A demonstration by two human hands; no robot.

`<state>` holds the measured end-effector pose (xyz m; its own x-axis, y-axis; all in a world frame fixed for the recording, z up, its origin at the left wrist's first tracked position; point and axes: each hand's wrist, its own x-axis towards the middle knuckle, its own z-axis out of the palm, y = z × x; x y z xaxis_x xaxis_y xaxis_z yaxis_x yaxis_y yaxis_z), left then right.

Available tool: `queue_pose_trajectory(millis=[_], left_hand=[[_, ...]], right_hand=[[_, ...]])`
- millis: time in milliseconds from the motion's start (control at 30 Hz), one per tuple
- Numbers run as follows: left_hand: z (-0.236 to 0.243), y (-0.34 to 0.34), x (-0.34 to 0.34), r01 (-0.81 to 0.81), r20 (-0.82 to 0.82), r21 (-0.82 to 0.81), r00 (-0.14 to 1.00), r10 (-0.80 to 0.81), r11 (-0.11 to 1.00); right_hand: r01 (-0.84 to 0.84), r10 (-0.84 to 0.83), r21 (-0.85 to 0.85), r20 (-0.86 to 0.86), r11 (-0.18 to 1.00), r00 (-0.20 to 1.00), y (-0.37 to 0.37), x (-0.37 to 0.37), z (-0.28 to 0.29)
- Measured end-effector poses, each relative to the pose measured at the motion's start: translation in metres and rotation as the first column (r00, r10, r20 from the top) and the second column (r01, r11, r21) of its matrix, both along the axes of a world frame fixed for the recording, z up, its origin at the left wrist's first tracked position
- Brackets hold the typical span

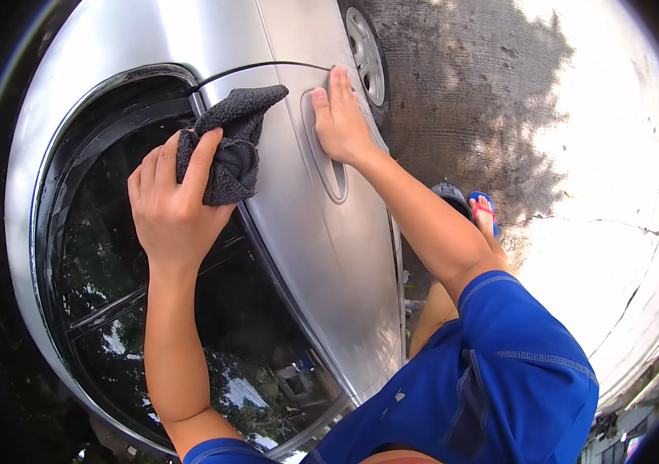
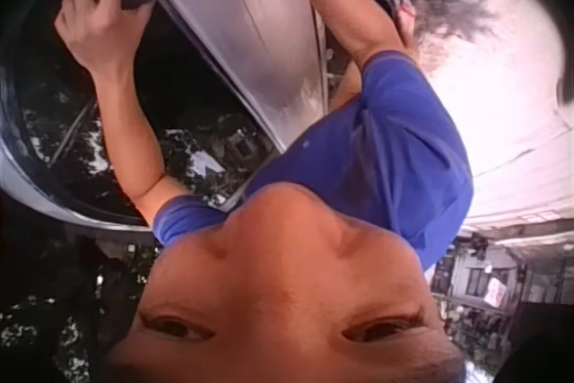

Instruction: The person sands the car exterior using sandpaper and wipes the surface with a cloth.

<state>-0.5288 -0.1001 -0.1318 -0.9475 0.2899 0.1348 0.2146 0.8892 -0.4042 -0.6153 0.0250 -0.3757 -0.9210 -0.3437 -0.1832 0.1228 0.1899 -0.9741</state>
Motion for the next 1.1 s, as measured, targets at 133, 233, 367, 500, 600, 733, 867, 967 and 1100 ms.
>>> queue_pose_trajectory(millis=[133,233,367,500,600,733,867,967,1100], left_hand=[[-0.003,-0.004,0.006,-0.025,0.019,-0.015,1.0,0.025,1.0],[-0.002,0.001,0.001,-0.014,-0.013,-0.045,1.0,0.013,0.999],[-0.014,-0.001,0.002,-0.031,-0.002,-0.055,1.0,0.03,0.998],[-0.008,0.002,0.0,-0.016,-0.017,-0.053,1.0,0.015,0.998],[-0.008,0.002,0.003,-0.041,-0.003,-0.082,0.999,0.041,0.996],[-0.004,0.0,0.002,-0.022,0.005,-0.065,1.0,0.022,0.998],[-0.001,0.001,0.005,-0.059,0.042,-0.096,0.997,0.063,0.994],[0.0,0.001,0.005,-0.043,0.036,-0.067,0.998,0.045,0.997],[-0.005,0.0,-0.001,-0.039,0.017,-0.07,0.999,0.04,0.997]], right_hand=[[-0.169,0.132,-0.097,-0.307,0.981,0.942,-0.002,0.048,0.04],[-0.071,0.07,-0.013,-0.071,0.997,0.995,0.014,0.024,-0.026],[-0.005,0.004,-0.011,-0.087,1.0,0.996,-0.001,0.043,0.005],[0.056,-0.057,-0.009,-0.154,0.998,0.986,0.0,0.022,-0.009],[0.061,-0.076,-0.08,-0.193,0.995,0.978,-0.004,0.03,0.035],[-0.038,0.005,-0.086,-0.348,0.996,0.937,0.002,0.022,0.014],[0.042,-0.055,-0.09,-0.148,0.995,0.987,-0.007,0.028,0.037],[-0.044,0.02,-0.072,-0.294,0.996,0.956,0.003,0.024,0.025],[-0.028,0.011,-0.099,-0.168,0.995,0.986,-0.012,0.028,0.025]])
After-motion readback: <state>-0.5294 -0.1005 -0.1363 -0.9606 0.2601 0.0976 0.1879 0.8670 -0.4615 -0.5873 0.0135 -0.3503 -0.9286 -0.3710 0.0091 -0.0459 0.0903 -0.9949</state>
